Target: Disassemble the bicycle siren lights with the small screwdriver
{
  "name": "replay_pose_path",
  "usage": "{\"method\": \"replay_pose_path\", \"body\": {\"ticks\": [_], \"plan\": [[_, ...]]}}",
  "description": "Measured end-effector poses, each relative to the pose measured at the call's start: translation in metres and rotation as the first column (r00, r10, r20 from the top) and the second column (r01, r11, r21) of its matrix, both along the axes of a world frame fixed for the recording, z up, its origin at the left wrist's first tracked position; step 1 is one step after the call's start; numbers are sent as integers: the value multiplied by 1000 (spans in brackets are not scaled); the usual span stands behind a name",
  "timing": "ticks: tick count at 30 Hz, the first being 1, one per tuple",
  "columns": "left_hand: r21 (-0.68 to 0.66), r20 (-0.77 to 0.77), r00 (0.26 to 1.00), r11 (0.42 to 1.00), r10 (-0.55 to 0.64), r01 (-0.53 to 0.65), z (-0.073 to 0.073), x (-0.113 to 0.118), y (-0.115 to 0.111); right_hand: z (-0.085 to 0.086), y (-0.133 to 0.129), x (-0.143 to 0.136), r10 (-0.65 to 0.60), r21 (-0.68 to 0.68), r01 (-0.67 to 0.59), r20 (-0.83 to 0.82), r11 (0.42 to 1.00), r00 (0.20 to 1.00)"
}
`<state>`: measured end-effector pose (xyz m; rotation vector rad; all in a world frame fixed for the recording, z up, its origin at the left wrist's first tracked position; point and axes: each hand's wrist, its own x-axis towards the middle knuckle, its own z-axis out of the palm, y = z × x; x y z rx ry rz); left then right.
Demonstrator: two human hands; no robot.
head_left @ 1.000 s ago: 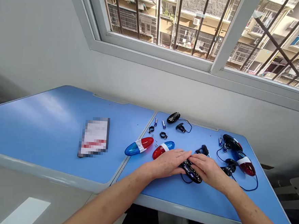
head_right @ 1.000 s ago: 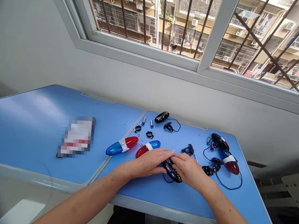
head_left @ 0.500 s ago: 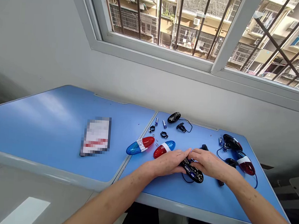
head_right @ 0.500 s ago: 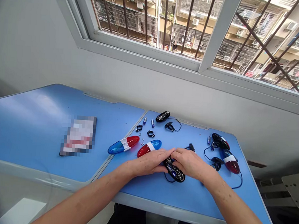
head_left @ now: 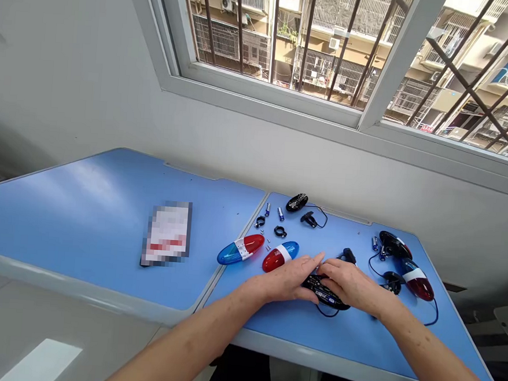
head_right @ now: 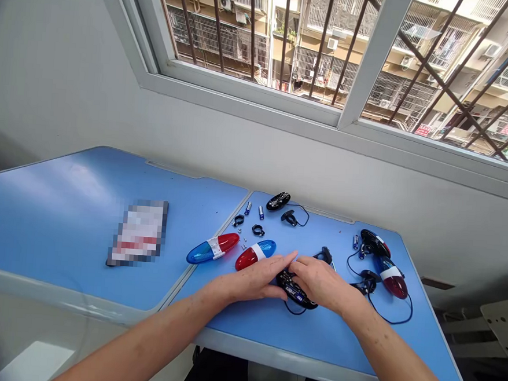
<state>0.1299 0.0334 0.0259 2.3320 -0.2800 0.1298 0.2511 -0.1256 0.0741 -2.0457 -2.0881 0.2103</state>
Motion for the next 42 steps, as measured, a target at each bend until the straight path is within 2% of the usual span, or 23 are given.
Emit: {"method": "replay_pose_path", "body": {"ticks": [3, 6, 12, 18, 22, 27, 35, 42], "plan": [[-40, -37, 999, 998, -40, 38, -1, 1, -2, -6, -3, -1, 3, 22, -1, -50, 1000, 999], [-25, -40, 999, 999, -26, 25, -5, 1, -5, -9, -6, 0, 15, 61, -12, -42, 998, 999], [32, 48, 999, 999, 4, -6, -9, 0, -6, -9, -13, -1, -8, 117, 4, 38, 993, 999], [-51, 70, 996, 997, -47, 51, -7, -2, -8, -11, -17, -2, -59, 152, 69, -72, 986, 996], [-99, 35, 999, 995, -23, 26, -6, 0, -14, -13, -20, -2, -63, 159, 84, -131, 984, 989], [-119, 13, 1000, 993, -12, 14, -13, 5, -14, -9, -25, -2, -93, 119, 109, -139, 987, 986], [-109, 44, 998, 992, -51, 56, -17, 10, -8, -5, -22, -1, -39, 48, 45, -132, 998, 991], [-99, 54, 997, 993, -62, 67, -15, 9, -5, -5, -14, -1, 17, 122, 8, -200, 993, 980]]}}
